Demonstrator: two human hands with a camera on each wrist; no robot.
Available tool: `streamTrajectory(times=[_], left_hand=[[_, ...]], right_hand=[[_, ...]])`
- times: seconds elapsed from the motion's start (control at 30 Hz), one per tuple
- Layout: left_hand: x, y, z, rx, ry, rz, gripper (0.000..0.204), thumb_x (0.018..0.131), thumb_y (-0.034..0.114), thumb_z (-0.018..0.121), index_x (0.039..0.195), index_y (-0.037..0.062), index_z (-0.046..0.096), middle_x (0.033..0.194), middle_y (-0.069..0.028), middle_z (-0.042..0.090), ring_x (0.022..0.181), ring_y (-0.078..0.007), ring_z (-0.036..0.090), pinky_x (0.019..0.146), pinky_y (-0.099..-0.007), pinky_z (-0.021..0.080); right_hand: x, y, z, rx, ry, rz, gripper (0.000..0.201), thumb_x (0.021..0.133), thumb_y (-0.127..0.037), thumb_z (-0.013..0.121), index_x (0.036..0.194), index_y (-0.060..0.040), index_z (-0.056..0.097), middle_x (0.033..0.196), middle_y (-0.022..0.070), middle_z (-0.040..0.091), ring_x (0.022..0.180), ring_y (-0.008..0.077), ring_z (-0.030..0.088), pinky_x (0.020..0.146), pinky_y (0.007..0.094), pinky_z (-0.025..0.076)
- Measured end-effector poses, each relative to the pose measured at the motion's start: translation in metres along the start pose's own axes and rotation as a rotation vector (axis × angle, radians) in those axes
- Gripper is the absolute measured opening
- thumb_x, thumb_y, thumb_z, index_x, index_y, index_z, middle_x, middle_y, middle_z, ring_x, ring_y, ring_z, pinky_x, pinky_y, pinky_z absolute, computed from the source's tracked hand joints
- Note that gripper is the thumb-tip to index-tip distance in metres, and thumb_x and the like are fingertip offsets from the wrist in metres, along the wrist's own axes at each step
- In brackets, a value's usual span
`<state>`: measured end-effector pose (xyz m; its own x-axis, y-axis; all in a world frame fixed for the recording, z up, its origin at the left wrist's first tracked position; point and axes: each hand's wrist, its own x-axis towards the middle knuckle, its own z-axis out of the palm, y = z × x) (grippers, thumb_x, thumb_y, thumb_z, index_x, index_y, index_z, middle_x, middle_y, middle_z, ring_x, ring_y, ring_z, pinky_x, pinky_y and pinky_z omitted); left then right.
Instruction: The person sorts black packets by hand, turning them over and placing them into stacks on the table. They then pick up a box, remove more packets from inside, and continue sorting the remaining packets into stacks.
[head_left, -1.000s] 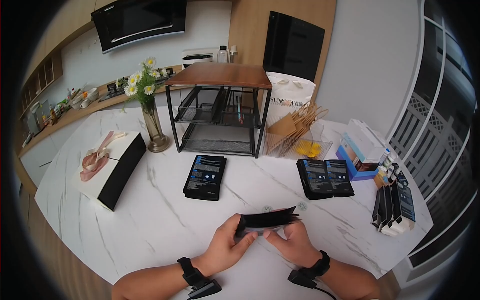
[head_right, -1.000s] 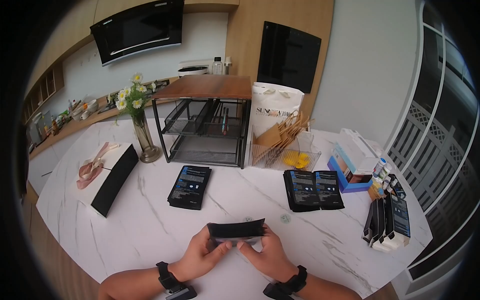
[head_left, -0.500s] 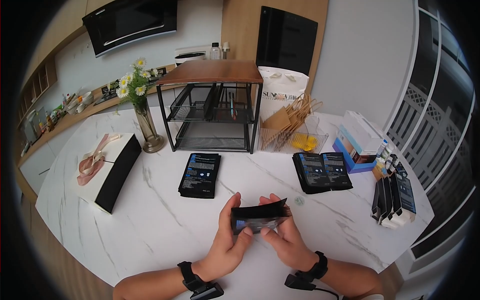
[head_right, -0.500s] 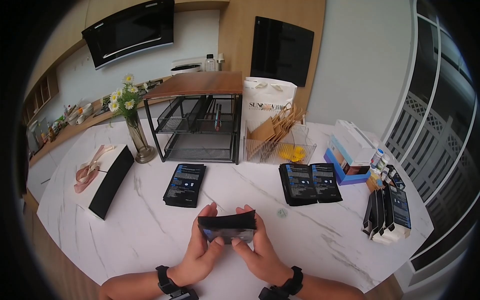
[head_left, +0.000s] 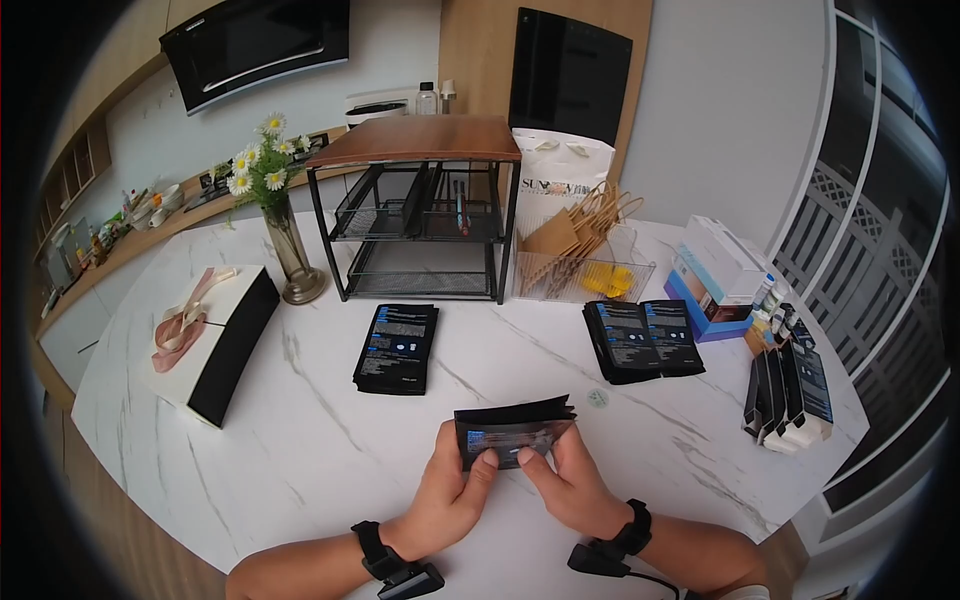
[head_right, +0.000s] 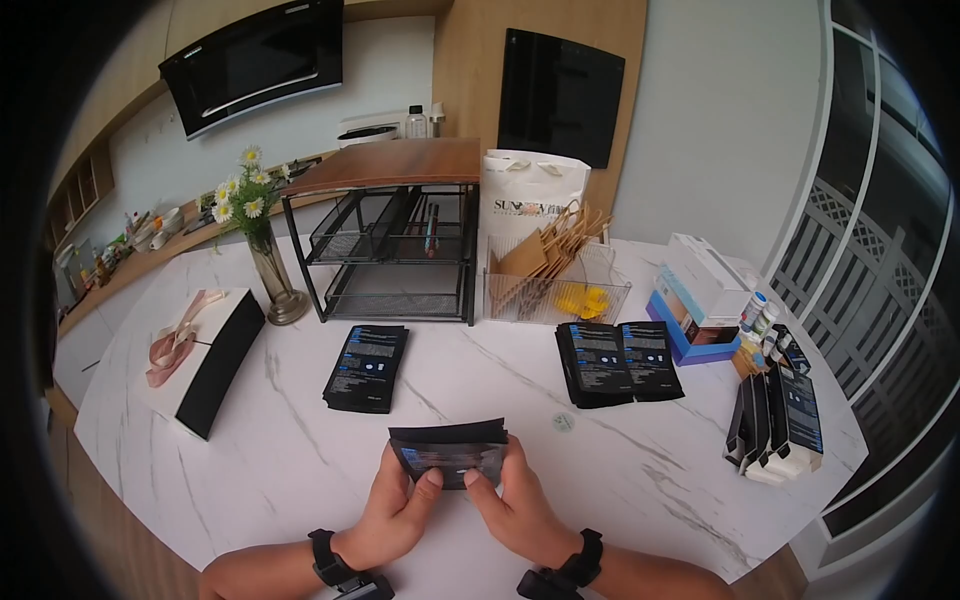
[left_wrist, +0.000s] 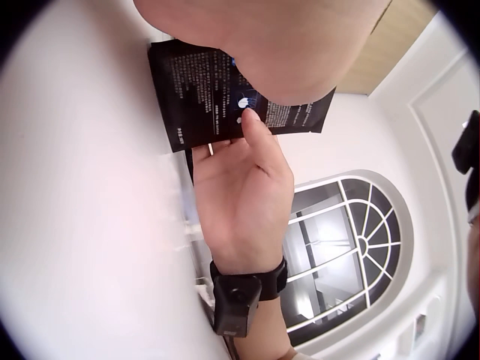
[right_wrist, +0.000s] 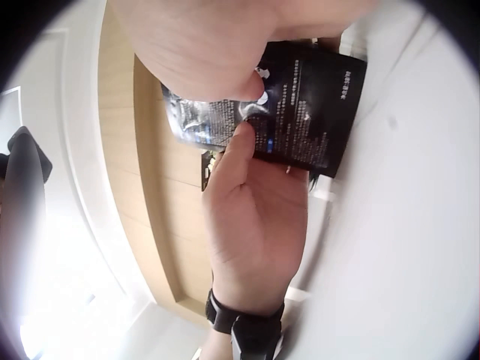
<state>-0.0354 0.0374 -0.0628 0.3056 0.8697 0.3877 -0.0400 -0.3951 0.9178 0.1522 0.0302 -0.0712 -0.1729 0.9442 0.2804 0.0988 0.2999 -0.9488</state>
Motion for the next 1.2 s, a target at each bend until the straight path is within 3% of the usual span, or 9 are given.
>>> streamTrajectory(times=[0.07,0.4,0.47,0.7,0.8,0.87,1.0,1.13,1.2], left_hand=[[0.0,-0.003,-0.002,-0.019,-0.03,-0.045,0.044,0.107,0.008,0.052,0.147,0.0,0.034,0.136,-0.0095,0.05,0.129,-0.0168,0.045,0.114,-0.0335,0.032],[0.0,-0.013,0.001,-0.162,0.001,-0.072,0.046,0.105,0.004,0.053,0.146,0.0024,0.032,0.137,-0.0086,0.049,0.128,-0.0159,0.045,0.113,-0.0334,0.034],[0.0,-0.009,0.002,-0.098,0.032,-0.055,0.028,0.107,0.009,0.053,0.128,-0.0019,0.038,0.119,-0.0104,0.055,0.111,-0.0133,0.052,0.099,-0.0293,0.044],[0.001,-0.012,0.003,-0.059,0.04,-0.031,0.027,0.106,0.008,0.053,0.127,-0.0016,0.039,0.116,-0.0096,0.056,0.107,-0.0132,0.053,0.095,-0.0284,0.046],[0.002,-0.01,-0.001,-0.102,0.068,-0.077,0.025,0.104,0.006,0.057,0.124,-0.0024,0.045,0.113,-0.0088,0.061,0.105,-0.0115,0.056,0.093,-0.0284,0.048],[0.004,-0.003,-0.009,-0.242,-0.024,-0.286,0.037,0.103,0.003,0.059,0.138,-0.0008,0.048,0.128,-0.0071,0.061,0.116,-0.0125,0.057,0.104,-0.0318,0.046],[0.011,0.001,-0.018,-0.538,-0.041,-0.448,0.037,0.103,0.013,0.063,0.135,-0.0008,0.051,0.126,-0.0075,0.065,0.112,-0.014,0.063,0.1,-0.0323,0.051],[0.012,-0.002,-0.016,-0.64,-0.007,-0.526,0.041,0.103,0.016,0.064,0.138,-0.0009,0.049,0.127,-0.0078,0.065,0.111,-0.0139,0.063,0.1,-0.032,0.051],[0.009,-0.002,-0.013,-0.511,-0.02,-0.447,0.044,0.104,0.019,0.064,0.139,-0.0009,0.047,0.127,-0.0078,0.065,0.111,-0.0132,0.063,0.1,-0.0314,0.051]], right_hand=[[0.003,0.01,0.0,-0.019,0.006,-0.054,0.04,0.102,-0.012,0.057,0.135,0.003,0.041,0.118,0.0152,0.061,0.11,0.0205,0.058,0.096,0.0363,0.047],[0.003,0.017,0.002,-0.016,0.011,-0.045,0.041,0.101,-0.012,0.059,0.135,0.0036,0.043,0.122,0.0165,0.061,0.111,0.0228,0.059,0.097,0.0379,0.047],[0.002,0.02,0.002,-0.017,0.022,-0.046,0.04,0.101,-0.012,0.059,0.134,0.004,0.043,0.121,0.0165,0.061,0.111,0.0226,0.059,0.097,0.0375,0.047],[0.003,0.02,-0.001,-0.048,0.018,-0.046,0.039,0.1,-0.011,0.06,0.132,0.004,0.044,0.118,0.015,0.062,0.106,0.0214,0.061,0.094,0.0364,0.049],[0.003,0.009,-0.002,-0.023,-0.01,-0.001,0.04,0.099,-0.007,0.06,0.133,0.0035,0.044,0.119,0.0125,0.063,0.106,0.0173,0.061,0.092,0.0339,0.05],[0.002,0.007,-0.003,0.237,-0.048,0.151,0.04,0.097,-0.002,0.061,0.134,0.0025,0.045,0.122,0.0096,0.062,0.109,0.0134,0.06,0.093,0.0305,0.051],[0.005,-0.013,-0.007,0.433,-0.1,0.25,0.04,0.097,0.001,0.06,0.134,0.0015,0.046,0.125,0.0076,0.06,0.112,0.0126,0.06,0.095,0.029,0.052],[0.004,-0.017,-0.007,0.433,-0.152,0.317,0.043,0.098,0.0,0.061,0.137,0.0018,0.044,0.128,0.0078,0.058,0.116,0.0139,0.059,0.101,0.031,0.051],[0.004,-0.019,-0.007,0.422,-0.173,0.317,0.045,0.098,-0.002,0.062,0.139,0.0018,0.044,0.13,0.008,0.058,0.117,0.0143,0.059,0.102,0.032,0.051]])
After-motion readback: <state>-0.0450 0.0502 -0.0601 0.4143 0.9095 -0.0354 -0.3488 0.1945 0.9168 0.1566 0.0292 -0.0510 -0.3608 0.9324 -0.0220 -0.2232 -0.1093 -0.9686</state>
